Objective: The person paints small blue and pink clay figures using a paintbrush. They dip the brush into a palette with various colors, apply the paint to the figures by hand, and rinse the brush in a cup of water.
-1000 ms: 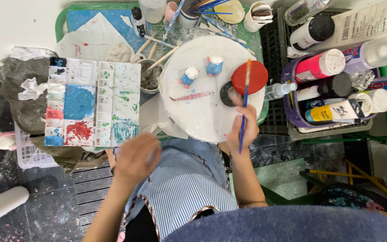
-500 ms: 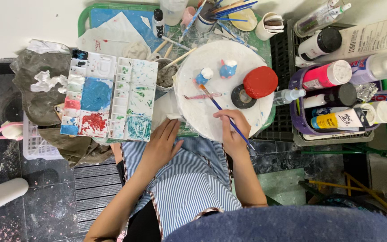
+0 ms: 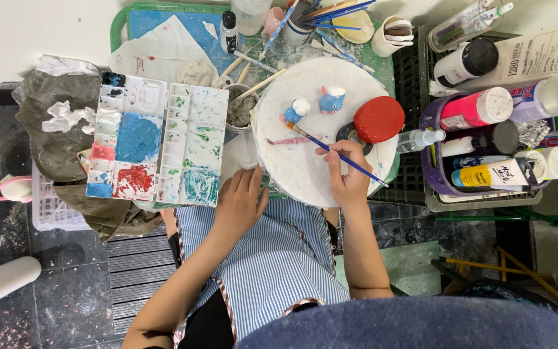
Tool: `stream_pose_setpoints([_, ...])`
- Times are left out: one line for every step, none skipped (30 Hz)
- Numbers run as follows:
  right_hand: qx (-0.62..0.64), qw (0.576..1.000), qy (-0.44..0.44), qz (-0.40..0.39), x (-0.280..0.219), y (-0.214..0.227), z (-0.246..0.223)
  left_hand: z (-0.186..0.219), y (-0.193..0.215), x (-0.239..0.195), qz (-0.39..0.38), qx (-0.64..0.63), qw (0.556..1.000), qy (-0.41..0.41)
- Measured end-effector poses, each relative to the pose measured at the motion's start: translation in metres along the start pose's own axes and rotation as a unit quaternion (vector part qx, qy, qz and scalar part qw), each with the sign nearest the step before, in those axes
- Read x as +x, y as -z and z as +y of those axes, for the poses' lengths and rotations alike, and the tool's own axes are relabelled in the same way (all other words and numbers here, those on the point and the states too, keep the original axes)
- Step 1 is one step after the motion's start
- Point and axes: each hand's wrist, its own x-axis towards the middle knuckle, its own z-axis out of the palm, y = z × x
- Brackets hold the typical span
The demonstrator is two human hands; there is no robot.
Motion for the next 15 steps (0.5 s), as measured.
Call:
stream_pose_setpoints([-0.011, 1.0, 0.012, -0.005, 0.001, 0.002, -0.001, -0.001, -0.001, 0.0, -0.001, -0.014, 1.0, 0.01])
stream_pose_setpoints([-0.021, 0.999, 0.024, -0.01, 0.002, 0.004, -0.002, -0.002, 0.0, 0.0, -0.001, -0.027, 0.999, 0.021])
stream_pose_setpoints([-0.031, 0.999, 0.036, -0.016, 0.004, 0.006, -0.004, -0.003, 0.0, 0.0, -0.001, -0.041, 0.999, 0.032])
stream_pose_setpoints([-0.043, 0.998, 0.051, -0.014, 0.004, 0.009, -0.007, -0.003, 0.001, 0.0, 0.0, -0.042, 0.999, 0.033])
stream_pose_setpoints([-0.055, 0.996, 0.066, -0.013, 0.005, 0.012, -0.01, -0.003, 0.003, 0.0, 0.002, -0.043, 0.999, 0.033])
stream_pose_setpoints([-0.067, 0.994, 0.082, -0.012, 0.005, 0.014, -0.012, -0.003, 0.004, 0.001, 0.003, -0.044, 0.998, 0.034])
stream_pose_setpoints([-0.072, 0.994, 0.088, -0.008, 0.006, 0.015, -0.014, -0.002, 0.006, 0.002, -0.001, -0.035, 0.999, 0.025])
stream_pose_setpoints([-0.077, 0.993, 0.094, -0.003, 0.006, 0.016, -0.016, -0.002, 0.007, 0.004, -0.005, -0.026, 1.0, 0.015])
stream_pose_setpoints([-0.082, 0.992, 0.099, 0.003, 0.006, 0.017, -0.018, -0.002, 0.007, 0.005, -0.009, -0.017, 1.0, 0.006])
stream_pose_setpoints([-0.095, 0.989, 0.112, -0.002, 0.007, 0.016, -0.02, -0.001, 0.008, 0.006, -0.009, -0.017, 1.0, 0.006])
stream_pose_setpoints([-0.108, 0.986, 0.125, -0.008, 0.008, 0.014, -0.022, 0.0, 0.008, 0.006, -0.009, -0.016, 1.0, 0.006])
stream_pose_setpoints([-0.12, 0.983, 0.138, -0.012, 0.008, 0.013, -0.024, 0.0, 0.009, 0.006, -0.009, -0.016, 1.0, 0.006])
stream_pose_setpoints([-0.127, 0.981, 0.144, -0.016, 0.009, 0.012, -0.026, 0.001, 0.009, 0.006, -0.01, -0.017, 1.0, 0.006])
stream_pose_setpoints([-0.133, 0.979, 0.15, -0.02, 0.01, 0.011, -0.028, 0.001, 0.009, 0.006, -0.01, -0.018, 1.0, 0.007])
stream_pose_setpoints([-0.139, 0.978, 0.156, -0.025, 0.01, 0.01, -0.029, 0.0, 0.01, 0.005, -0.011, -0.019, 1.0, 0.007])
